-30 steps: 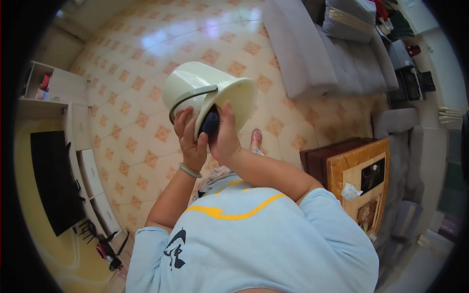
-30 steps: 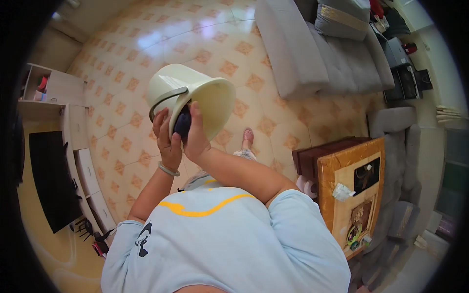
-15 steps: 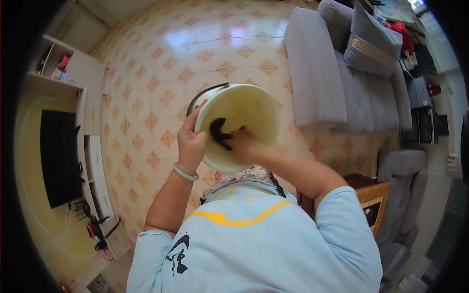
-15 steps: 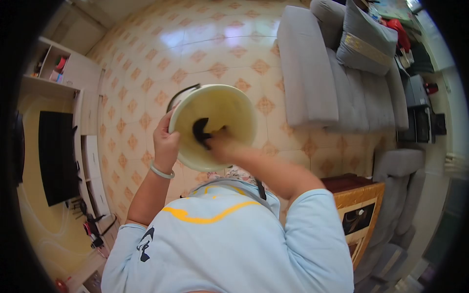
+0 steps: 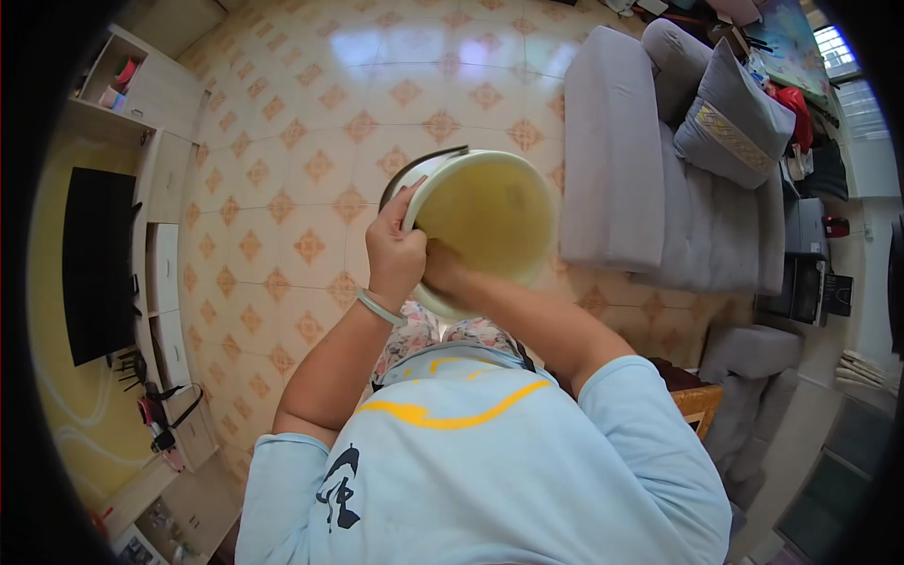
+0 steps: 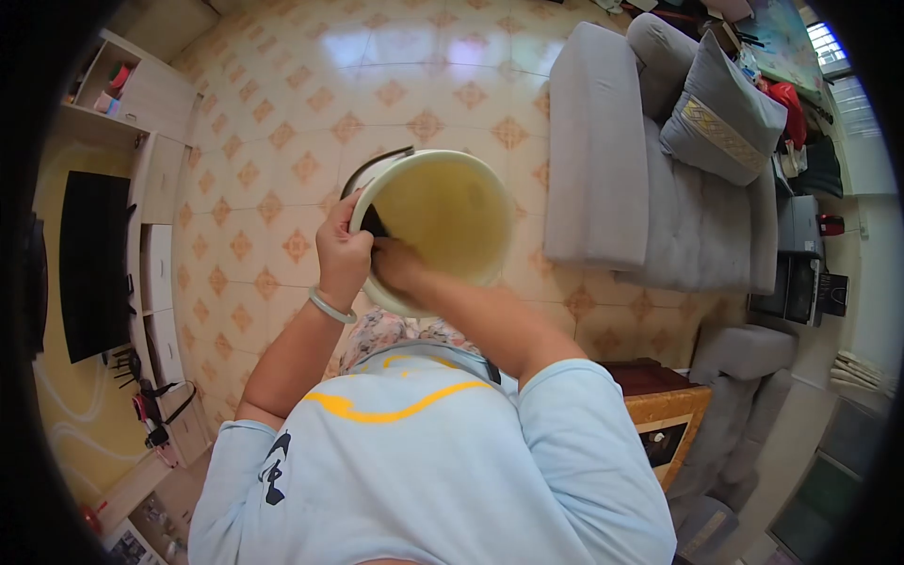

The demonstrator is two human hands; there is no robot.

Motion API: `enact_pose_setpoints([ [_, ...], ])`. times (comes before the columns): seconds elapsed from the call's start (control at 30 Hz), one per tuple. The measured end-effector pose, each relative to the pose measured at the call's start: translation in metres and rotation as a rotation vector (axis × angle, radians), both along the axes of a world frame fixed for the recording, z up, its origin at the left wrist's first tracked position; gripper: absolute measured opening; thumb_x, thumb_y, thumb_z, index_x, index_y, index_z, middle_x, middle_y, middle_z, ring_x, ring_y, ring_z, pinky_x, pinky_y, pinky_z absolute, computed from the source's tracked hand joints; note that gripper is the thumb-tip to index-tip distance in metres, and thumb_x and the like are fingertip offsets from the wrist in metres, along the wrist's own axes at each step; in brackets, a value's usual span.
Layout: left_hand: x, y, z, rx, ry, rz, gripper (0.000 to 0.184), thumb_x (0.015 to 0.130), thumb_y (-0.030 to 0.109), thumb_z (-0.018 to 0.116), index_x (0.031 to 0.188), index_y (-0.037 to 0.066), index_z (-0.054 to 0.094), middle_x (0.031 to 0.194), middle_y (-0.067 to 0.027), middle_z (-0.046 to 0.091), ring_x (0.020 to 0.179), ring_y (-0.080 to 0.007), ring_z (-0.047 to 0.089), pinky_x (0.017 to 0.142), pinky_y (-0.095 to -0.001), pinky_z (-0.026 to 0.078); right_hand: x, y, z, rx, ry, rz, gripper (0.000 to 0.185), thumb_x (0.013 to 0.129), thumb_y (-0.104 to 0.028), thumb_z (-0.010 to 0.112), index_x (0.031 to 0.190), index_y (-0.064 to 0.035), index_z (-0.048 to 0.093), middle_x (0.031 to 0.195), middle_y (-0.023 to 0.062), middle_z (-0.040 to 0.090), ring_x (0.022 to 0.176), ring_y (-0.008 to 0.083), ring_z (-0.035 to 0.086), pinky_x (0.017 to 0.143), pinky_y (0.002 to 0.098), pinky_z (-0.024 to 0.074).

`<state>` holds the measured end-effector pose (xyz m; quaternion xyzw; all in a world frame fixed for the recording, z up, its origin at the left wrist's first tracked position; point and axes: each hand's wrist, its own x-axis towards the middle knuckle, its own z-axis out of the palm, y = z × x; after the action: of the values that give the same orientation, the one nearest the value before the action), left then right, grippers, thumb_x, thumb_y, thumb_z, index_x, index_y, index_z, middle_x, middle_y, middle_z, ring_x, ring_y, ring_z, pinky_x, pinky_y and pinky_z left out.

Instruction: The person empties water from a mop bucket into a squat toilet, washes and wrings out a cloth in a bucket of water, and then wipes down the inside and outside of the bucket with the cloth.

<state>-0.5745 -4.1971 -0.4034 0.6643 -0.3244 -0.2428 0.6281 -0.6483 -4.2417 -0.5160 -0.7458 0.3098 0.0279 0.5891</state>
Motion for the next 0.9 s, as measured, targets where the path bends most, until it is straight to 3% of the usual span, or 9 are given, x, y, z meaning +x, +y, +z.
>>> enact_pose_setpoints([
  [0.03, 0.008, 0.000, -0.010, 0.019, -0.091, 0.024, 0.055, 0.065, -0.014, 0.036, 0.116, -0.004, 0.055, 0.111, -0.0094, 0.059, 0.104, -0.0143, 0.055, 0.093, -0.0242, 0.038, 0.005, 0.018, 0.009, 0.308, -0.296, -0.265, 0.035, 0.081, -0.015, 0.047, 0.114, -0.0080, 0.058, 0.106, 0.0192, 0.055, 0.099, 0.0319, 0.052, 0.091, 0.0410, 0.0402],
  [0.13, 0.035, -0.002, -0.010, -0.005, 0.000, 0.073, 0.055, 0.065, -0.014, 0.036, 0.116, -0.005, 0.054, 0.114, -0.0116, 0.059, 0.107, -0.0160, 0.054, 0.095, -0.0257, 0.038, 0.019, 0.029, 0.037, 0.095, -0.487, -0.366, 0.034, 0.079, -0.012, 0.050, 0.111, -0.0110, 0.059, 0.106, 0.0171, 0.056, 0.101, 0.0326, 0.052, 0.090, 0.0412, 0.0405],
  [0.2, 0.069, -0.005, -0.012, -0.085, 0.200, 0.072, 0.055, 0.065, -0.015, 0.036, 0.117, -0.005, 0.054, 0.116, -0.0119, 0.058, 0.111, -0.0171, 0.053, 0.096, -0.0262, 0.037, 0.016, 0.021, 0.042, -0.250, -0.396, -0.191, 0.032, 0.077, -0.011, 0.052, 0.107, -0.0132, 0.062, 0.106, 0.0152, 0.056, 0.102, 0.0331, 0.051, 0.092, 0.0415, 0.0389],
  [0.3, 0.108, -0.011, -0.010, -0.102, 0.061, -0.019, 0.055, 0.065, -0.016, 0.034, 0.115, -0.005, 0.055, 0.120, -0.0142, 0.058, 0.114, -0.0164, 0.051, 0.099, -0.0254, 0.036, 0.007, -0.023, 0.027, -0.841, -0.146, 0.209, 0.027, 0.074, -0.016, 0.057, 0.099, -0.0170, 0.067, 0.109, 0.0119, 0.055, 0.105, 0.0314, 0.050, 0.098, 0.0460, 0.0326],
  [0.43, 0.153, -0.014, -0.014, 0.004, 0.093, -0.099, 0.050, 0.069, -0.015, 0.038, 0.114, -0.004, 0.057, 0.107, -0.0108, 0.064, 0.100, -0.0126, 0.058, 0.090, -0.0229, 0.041, 0.032, -0.121, 0.036, -1.653, 0.059, 0.642, 0.027, 0.079, -0.022, 0.049, 0.099, -0.0194, 0.067, 0.128, 0.0038, 0.048, 0.128, 0.0232, 0.033, 0.111, 0.0489, 0.0106],
  [0.53, 0.184, -0.020, -0.010, 0.011, 0.201, -0.086, 0.048, 0.072, -0.013, 0.043, 0.116, -0.002, 0.057, 0.102, -0.0088, 0.064, 0.091, -0.0107, 0.058, 0.081, -0.0211, 0.044, 0.079, -0.145, 0.046, -1.817, -0.039, 0.550, 0.026, 0.079, -0.019, 0.048, 0.096, -0.0123, 0.066, 0.130, 0.0054, 0.046, 0.131, 0.0233, 0.027, 0.111, 0.0476, 0.0098],
  [0.67, 0.221, -0.025, -0.011, -0.071, 0.117, -0.088, 0.046, 0.072, -0.012, 0.044, 0.115, -0.003, 0.058, 0.101, -0.0086, 0.064, 0.090, -0.0101, 0.058, 0.080, -0.0213, 0.044, 0.115, -0.089, 0.029, -1.155, 0.189, 0.370, 0.029, 0.077, -0.014, 0.053, 0.104, -0.0147, 0.065, 0.118, 0.0100, 0.056, 0.118, 0.0252, 0.045, 0.109, 0.0444, 0.0190],
  [0.8, 0.237, -0.019, -0.028, 0.002, 0.172, -0.096, 0.046, 0.071, -0.012, 0.043, 0.114, -0.003, 0.058, 0.102, -0.0089, 0.064, 0.091, -0.0112, 0.058, 0.081, -0.0219, 0.044, 0.152, 0.000, 0.013, -0.183, 0.009, -0.001, 0.027, 0.081, -0.005, 0.054, 0.106, -0.0077, 0.061, 0.106, 0.0118, 0.061, 0.100, 0.0266, 0.057, 0.089, 0.0397, 0.0437],
  [0.9, 0.264, -0.009, -0.057, 0.021, 0.223, -0.032, 0.047, 0.069, -0.013, 0.042, 0.112, -0.004, 0.058, 0.103, -0.0092, 0.063, 0.094, -0.0125, 0.058, 0.085, -0.0229, 0.044, 0.163, 0.006, 0.027, 0.467, -0.252, -0.323, 0.028, 0.086, -0.011, 0.052, 0.114, -0.0051, 0.054, 0.108, 0.0109, 0.060, 0.096, 0.0219, 0.060, 0.084, 0.0333, 0.0483],
])
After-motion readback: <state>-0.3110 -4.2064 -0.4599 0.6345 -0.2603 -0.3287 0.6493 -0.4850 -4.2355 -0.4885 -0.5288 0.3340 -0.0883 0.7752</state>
